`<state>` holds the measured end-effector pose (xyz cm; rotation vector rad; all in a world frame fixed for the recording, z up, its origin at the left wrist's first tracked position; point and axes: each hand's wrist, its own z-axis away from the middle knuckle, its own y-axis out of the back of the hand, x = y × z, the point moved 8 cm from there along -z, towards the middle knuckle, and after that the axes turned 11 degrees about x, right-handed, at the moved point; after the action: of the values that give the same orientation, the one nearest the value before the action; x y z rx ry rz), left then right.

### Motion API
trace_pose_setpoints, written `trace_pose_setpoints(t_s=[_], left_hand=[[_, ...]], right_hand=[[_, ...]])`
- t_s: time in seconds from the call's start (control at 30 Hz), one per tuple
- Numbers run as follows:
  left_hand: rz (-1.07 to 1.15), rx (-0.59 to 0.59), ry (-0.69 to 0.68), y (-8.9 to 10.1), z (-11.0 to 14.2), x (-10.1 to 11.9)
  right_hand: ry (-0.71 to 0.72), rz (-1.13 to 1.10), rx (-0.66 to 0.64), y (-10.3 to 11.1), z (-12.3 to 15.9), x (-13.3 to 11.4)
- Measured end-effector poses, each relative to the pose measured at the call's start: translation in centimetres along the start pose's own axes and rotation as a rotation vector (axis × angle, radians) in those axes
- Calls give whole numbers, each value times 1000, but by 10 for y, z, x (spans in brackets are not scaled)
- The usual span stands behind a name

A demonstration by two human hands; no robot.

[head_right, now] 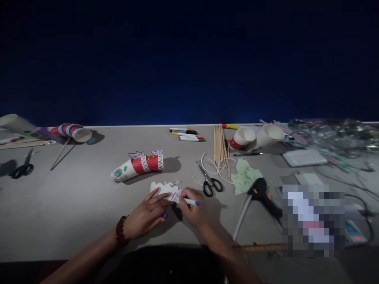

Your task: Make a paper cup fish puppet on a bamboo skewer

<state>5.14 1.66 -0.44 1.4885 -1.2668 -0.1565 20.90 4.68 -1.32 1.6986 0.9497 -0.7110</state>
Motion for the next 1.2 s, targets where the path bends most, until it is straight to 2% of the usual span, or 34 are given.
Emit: trace_pose_setpoints(t_s=[0.87,1.2], left_hand=[[-3,-20,6,1,-1,1],[8,-22,13,0,-1,0]], right_hand=[[-7,-65,73,6,0,-2],[-78,-61,127,9,6,13]])
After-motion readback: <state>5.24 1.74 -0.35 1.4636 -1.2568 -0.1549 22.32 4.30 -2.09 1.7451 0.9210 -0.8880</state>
